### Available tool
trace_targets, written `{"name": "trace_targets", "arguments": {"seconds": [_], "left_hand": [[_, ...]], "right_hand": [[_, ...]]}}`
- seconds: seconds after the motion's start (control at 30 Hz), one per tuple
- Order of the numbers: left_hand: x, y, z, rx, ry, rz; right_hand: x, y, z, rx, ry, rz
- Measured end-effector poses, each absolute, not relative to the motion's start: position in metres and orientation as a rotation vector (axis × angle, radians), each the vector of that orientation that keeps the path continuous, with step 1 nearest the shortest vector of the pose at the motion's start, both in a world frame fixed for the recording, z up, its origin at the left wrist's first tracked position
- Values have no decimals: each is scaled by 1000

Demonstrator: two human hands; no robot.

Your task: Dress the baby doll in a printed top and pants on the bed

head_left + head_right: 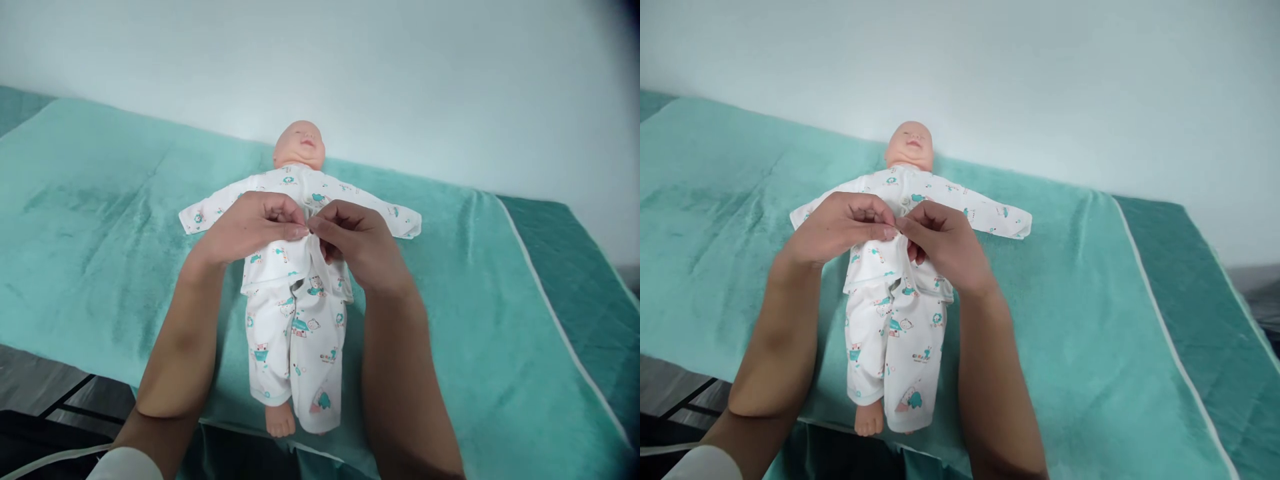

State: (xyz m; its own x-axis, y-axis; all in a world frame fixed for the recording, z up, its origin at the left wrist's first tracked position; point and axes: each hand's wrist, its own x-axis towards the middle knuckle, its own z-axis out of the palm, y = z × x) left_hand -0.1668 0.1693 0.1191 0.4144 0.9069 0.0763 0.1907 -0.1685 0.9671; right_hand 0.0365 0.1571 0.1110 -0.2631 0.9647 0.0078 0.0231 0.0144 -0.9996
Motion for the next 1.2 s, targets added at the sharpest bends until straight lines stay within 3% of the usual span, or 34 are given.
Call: {"name": "trace_targets", "arguments": {"seconds": [0.63, 1.2], "left_hand": [[-167, 173, 115, 1552, 958, 832], [-159, 169, 115, 1570, 1006, 904]], "right_hand": [[52, 161, 112, -1010, -1595, 1595], [38, 158, 116, -1170, -1582, 1548]]}}
